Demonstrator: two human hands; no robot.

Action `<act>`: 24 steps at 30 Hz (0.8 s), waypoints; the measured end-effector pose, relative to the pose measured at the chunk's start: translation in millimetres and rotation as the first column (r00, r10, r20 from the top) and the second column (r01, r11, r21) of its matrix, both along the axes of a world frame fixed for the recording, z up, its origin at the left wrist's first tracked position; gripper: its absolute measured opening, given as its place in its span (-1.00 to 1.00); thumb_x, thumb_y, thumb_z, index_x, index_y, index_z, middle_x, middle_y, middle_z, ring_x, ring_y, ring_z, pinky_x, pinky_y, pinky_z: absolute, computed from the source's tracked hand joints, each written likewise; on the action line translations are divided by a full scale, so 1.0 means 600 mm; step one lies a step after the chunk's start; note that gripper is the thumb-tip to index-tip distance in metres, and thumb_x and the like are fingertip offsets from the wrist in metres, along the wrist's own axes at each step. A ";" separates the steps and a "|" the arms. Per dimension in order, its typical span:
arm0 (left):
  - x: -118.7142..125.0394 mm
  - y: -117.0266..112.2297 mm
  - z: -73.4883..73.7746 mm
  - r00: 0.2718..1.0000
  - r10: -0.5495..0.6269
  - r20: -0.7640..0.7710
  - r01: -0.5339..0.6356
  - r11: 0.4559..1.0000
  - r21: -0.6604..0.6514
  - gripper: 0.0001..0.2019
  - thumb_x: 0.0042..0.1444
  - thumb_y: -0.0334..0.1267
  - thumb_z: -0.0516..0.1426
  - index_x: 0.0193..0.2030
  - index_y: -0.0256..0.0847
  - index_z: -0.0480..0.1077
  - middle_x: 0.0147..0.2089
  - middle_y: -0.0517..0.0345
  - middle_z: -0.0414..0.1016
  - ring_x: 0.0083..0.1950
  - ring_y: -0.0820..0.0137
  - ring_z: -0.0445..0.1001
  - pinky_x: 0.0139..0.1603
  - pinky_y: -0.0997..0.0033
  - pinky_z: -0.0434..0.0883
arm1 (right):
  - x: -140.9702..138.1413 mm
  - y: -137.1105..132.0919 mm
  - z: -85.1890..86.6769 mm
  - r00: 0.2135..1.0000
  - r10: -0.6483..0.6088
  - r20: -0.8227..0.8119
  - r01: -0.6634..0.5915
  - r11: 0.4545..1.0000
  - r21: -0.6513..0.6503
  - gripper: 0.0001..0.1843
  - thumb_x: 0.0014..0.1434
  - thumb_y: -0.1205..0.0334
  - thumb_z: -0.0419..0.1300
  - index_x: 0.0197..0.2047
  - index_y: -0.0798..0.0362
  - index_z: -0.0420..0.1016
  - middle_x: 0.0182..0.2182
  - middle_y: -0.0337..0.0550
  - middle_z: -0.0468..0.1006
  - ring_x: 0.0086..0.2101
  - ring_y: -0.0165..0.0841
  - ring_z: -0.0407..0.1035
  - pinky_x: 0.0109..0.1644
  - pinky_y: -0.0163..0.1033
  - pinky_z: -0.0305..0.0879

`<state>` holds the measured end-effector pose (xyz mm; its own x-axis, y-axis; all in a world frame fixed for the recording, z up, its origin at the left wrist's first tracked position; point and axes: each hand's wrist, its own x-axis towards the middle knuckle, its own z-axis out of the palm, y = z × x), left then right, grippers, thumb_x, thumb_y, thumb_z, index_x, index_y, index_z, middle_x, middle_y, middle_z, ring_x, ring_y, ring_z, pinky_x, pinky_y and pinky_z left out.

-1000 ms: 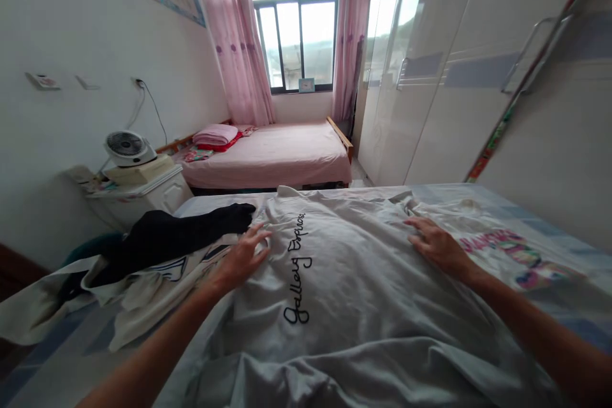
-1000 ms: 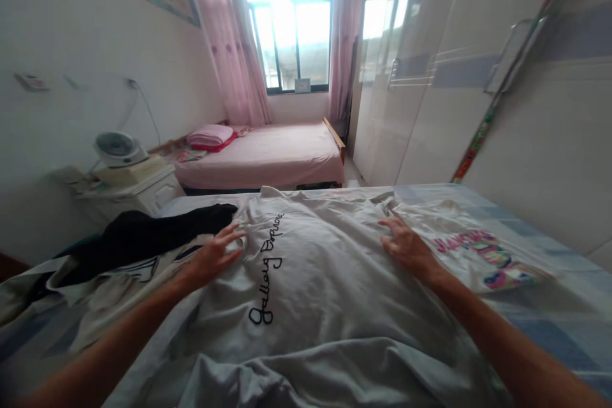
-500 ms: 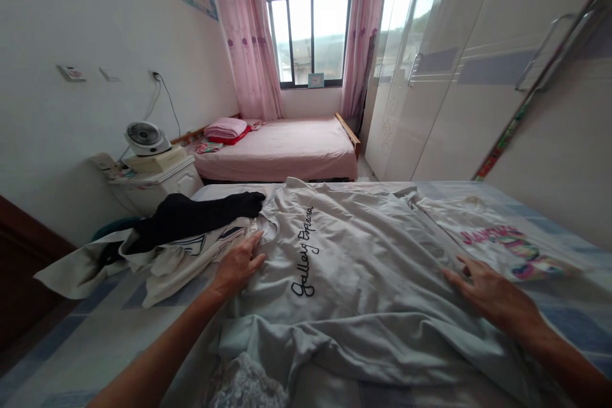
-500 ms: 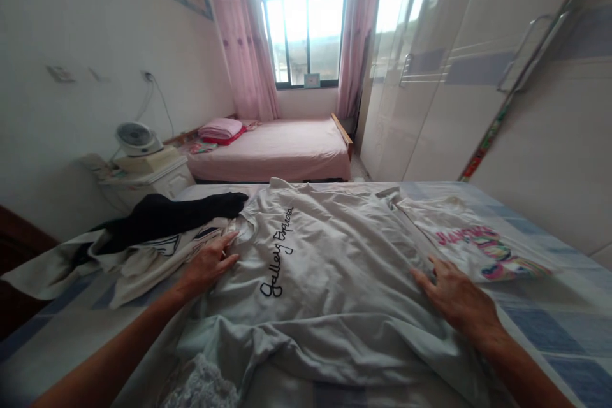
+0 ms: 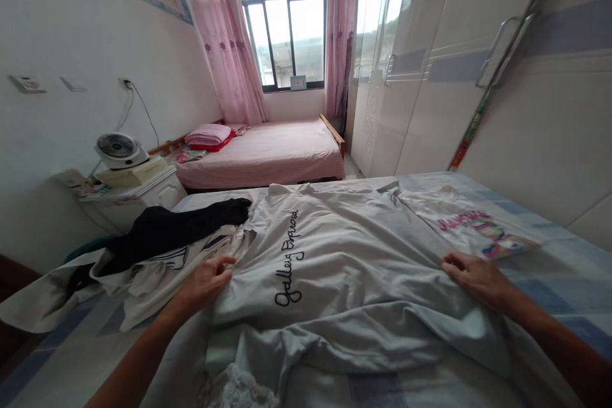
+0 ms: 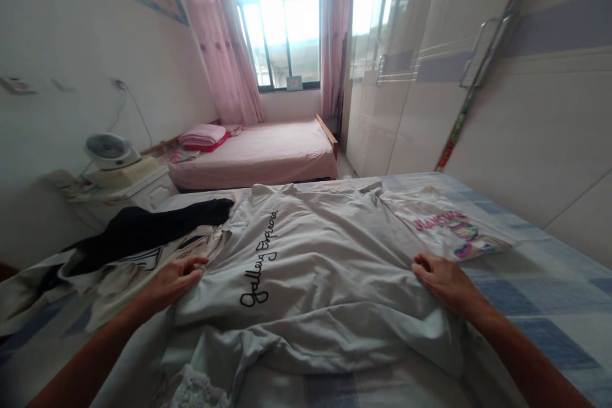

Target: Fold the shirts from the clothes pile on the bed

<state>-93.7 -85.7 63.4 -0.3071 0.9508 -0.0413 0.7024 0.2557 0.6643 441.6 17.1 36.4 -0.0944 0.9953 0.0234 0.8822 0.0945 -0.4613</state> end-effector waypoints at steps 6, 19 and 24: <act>0.005 0.071 0.010 0.929 -0.081 -0.360 0.103 0.994 0.043 -0.72 -0.03 -0.07 0.03 -0.37 -0.14 0.50 -0.33 0.04 0.54 -0.22 0.23 0.49 -0.16 0.37 0.32 | -0.003 0.054 0.015 0.998 0.003 0.068 -0.004 1.000 0.019 -0.63 0.07 -0.06 0.02 -0.33 0.01 0.52 -0.37 -0.11 0.59 -0.35 -0.21 0.46 -0.27 -0.18 0.27; 0.037 0.177 -0.061 0.884 0.162 -0.437 -0.117 0.985 0.130 -0.65 0.10 0.01 -0.06 -0.31 -0.20 0.38 -0.24 -0.13 0.47 -0.21 0.12 0.48 -0.25 0.27 0.33 | -0.103 0.197 -0.005 0.966 -0.232 0.116 0.224 0.971 0.079 -0.67 0.06 -0.01 0.05 -0.39 0.02 0.52 -0.39 -0.05 0.58 -0.37 -0.26 0.45 -0.38 -0.27 0.19; 0.016 0.189 -0.077 0.970 0.244 0.019 -0.236 0.916 0.324 -0.74 0.08 -0.04 -0.05 -0.31 -0.17 0.31 -0.37 0.11 0.41 -0.31 0.29 0.41 -0.28 0.38 0.34 | -0.095 0.207 -0.025 0.966 -0.216 -0.139 0.245 0.938 0.246 -0.71 0.09 0.09 0.01 -0.39 0.05 0.49 -0.48 -0.10 0.54 -0.43 -0.30 0.40 -0.37 -0.28 0.22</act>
